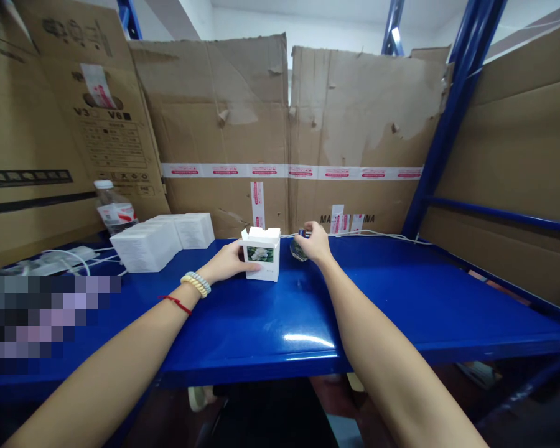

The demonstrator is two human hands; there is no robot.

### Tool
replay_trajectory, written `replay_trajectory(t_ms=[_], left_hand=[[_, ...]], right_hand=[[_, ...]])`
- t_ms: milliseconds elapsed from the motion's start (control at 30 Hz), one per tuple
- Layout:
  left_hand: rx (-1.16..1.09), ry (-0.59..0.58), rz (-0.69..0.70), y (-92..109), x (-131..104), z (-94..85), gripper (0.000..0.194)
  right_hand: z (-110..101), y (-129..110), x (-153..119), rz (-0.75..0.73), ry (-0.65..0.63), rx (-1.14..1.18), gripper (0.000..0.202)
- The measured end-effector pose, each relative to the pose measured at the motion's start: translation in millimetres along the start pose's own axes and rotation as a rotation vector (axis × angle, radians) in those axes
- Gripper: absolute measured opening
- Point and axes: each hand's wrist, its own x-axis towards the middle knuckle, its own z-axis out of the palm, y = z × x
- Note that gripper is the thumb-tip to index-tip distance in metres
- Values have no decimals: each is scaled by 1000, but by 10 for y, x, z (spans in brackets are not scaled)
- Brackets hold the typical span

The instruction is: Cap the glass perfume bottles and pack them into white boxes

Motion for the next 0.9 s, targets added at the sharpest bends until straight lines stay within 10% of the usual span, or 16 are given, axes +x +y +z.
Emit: replay_trajectory(t_ms=[900], left_hand=[[224, 127, -112, 87, -14, -27, 76]], right_hand=[[20, -2, -53, 96, -267, -182, 35]])
